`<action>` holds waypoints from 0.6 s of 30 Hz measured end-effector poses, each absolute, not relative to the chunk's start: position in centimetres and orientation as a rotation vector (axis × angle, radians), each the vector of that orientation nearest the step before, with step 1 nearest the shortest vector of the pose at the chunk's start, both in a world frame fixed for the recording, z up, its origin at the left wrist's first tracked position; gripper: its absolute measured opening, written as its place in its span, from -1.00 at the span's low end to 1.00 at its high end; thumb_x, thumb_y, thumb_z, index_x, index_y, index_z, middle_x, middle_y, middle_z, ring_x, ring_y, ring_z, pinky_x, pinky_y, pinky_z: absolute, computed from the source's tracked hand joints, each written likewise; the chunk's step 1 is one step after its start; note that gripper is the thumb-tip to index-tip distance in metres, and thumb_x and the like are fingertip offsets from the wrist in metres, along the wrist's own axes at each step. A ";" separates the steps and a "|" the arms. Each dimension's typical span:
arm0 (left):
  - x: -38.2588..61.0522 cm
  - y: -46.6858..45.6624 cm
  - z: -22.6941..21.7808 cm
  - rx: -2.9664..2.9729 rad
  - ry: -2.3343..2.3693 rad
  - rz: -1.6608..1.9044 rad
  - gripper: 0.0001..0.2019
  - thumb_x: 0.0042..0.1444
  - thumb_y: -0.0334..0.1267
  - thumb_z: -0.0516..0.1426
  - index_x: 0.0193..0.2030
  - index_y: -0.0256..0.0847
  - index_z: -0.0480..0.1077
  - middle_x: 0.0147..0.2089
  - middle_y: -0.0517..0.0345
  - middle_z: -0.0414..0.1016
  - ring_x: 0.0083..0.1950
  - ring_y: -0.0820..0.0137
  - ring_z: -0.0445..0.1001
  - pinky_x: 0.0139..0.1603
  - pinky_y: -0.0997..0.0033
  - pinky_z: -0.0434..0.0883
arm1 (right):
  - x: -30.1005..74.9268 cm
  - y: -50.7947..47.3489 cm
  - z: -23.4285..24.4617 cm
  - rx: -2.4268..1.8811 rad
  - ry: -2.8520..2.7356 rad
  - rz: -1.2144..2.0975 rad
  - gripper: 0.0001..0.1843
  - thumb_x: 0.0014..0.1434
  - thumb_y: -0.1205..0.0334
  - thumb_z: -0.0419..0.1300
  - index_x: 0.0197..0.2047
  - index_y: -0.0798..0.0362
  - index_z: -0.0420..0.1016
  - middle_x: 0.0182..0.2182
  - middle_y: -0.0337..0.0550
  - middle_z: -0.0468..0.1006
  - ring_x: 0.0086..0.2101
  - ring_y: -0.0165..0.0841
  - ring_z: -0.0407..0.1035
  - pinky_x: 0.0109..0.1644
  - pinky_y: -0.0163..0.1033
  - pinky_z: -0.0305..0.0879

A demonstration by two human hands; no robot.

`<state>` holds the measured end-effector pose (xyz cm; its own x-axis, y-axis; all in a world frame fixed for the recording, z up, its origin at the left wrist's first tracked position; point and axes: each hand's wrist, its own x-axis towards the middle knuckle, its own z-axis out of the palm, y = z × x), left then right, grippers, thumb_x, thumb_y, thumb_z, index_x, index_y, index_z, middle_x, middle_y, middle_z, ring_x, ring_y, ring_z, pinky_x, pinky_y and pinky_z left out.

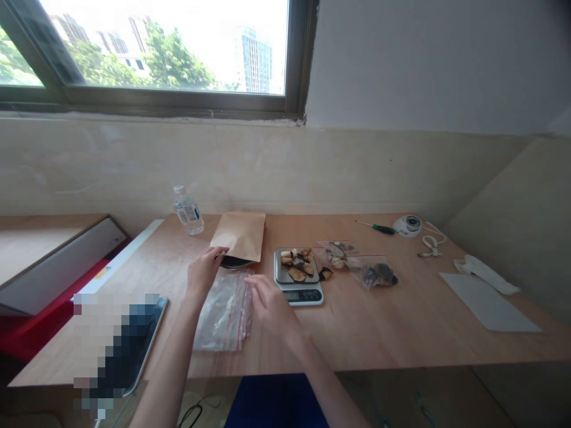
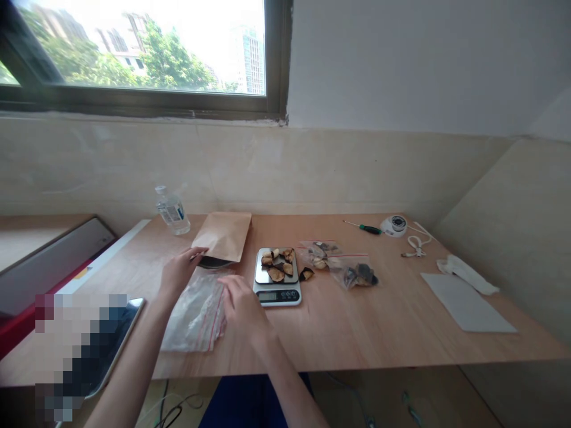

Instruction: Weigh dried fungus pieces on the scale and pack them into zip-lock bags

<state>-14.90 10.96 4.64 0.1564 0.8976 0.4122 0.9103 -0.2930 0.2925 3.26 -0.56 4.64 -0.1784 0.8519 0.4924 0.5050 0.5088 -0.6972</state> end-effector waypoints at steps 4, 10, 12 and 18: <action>-13.8 10.7 6.9 -2.361 -1.580 -1.103 -0.74 0.20 -0.14 -0.01 -0.14 -0.08 0.47 -0.21 0.14 0.54 -0.18 0.35 0.46 -0.24 0.47 0.31 | -0.2 3.3 4.6 -1.315 -2.078 0.105 -0.56 0.28 0.39 -0.14 0.17 0.38 0.21 0.17 0.23 0.25 0.22 -0.19 0.03 0.28 -0.03 0.02; -12.7 10.6 9.2 -2.312 -1.555 -1.388 -0.71 0.22 -0.15 -0.04 -0.15 -0.14 0.47 -0.24 0.15 0.51 -0.25 0.43 0.46 -0.23 0.50 0.33 | -0.7 4.0 5.5 -1.471 -2.230 -0.071 -0.72 0.18 0.45 -0.02 -0.10 0.29 0.44 -0.19 0.17 0.54 -0.08 -0.16 0.37 0.12 -0.06 0.22; -12.5 10.2 9.2 -2.312 -1.553 -1.430 -0.72 0.22 -0.16 -0.04 -0.15 -0.15 0.47 -0.24 0.15 0.51 -0.25 0.44 0.46 -0.22 0.50 0.33 | -0.5 3.9 6.4 -1.554 -2.225 -0.035 -0.77 0.16 0.46 0.01 -0.23 0.25 0.48 -0.31 0.14 0.55 -0.19 -0.16 0.42 -0.02 -0.09 0.32; -12.0 9.0 8.7 -2.342 -1.549 -1.421 -0.72 0.21 -0.16 -0.02 -0.17 -0.14 0.49 -0.28 0.16 0.51 -0.27 0.43 0.46 -0.26 0.50 0.33 | -1.6 7.9 8.1 -1.892 -2.146 0.249 -0.72 0.13 0.60 -0.01 -0.16 0.32 0.47 -0.25 0.25 0.56 -0.22 -0.12 0.48 -0.19 -0.11 0.38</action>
